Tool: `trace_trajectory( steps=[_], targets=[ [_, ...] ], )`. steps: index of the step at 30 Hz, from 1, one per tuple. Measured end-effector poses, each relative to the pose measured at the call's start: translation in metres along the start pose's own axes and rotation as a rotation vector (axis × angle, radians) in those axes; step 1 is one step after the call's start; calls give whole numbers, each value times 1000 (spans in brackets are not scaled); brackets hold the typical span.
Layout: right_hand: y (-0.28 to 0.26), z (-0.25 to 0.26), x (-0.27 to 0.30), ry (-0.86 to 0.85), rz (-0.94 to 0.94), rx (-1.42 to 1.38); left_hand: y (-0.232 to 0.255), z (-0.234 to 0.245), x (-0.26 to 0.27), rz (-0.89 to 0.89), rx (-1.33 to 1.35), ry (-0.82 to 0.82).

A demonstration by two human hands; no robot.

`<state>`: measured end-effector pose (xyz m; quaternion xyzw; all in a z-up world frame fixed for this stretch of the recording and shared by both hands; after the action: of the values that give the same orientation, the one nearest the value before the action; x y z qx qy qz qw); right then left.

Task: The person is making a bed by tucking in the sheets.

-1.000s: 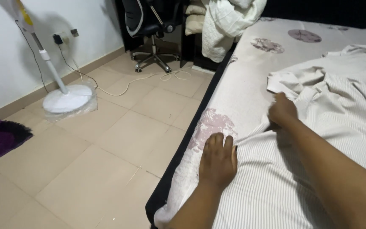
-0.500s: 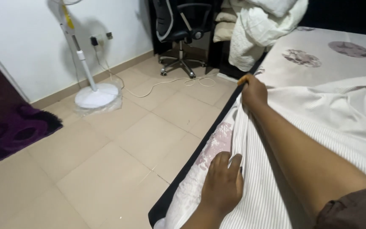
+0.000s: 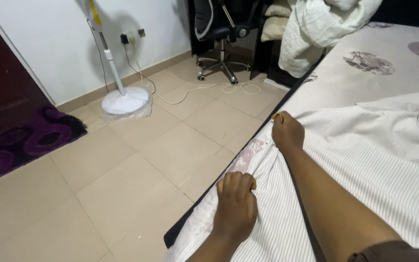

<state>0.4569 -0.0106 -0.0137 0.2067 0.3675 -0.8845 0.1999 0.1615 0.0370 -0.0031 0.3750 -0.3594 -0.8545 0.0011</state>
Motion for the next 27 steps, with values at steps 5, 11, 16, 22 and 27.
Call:
trace_trajectory(
  steps=[5, 11, 16, 22, 27],
  targets=[
    [2, -5, 6, -84, 89, 156, 0, 0, -1, 14, -11, -10],
    [-2, 0, 24, -127, 149, 218, 2, 2, -2, 4, -11, -24],
    [2, 7, 32, -168, 123, 94, 2, -1, -2, -5, -18, -52],
    [4, 7, 35, -148, 185, 110, -1, -7, -2, -14, -24, -73],
    [-25, 30, 45, -124, 137, 96, -3, -7, -1, -2, -19, -68]
  ],
)
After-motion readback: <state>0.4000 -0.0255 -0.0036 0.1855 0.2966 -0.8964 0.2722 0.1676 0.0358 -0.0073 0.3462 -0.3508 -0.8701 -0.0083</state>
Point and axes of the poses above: each hand's wrist, its own x-axis away from the middle knuckle, its own z-axis out of the back of the hand, y = z × x, the point moved 3 cm from there along -x, towards the middle knuckle, and after that the axes turned 5 degrees about x, right-handed, at the moved point
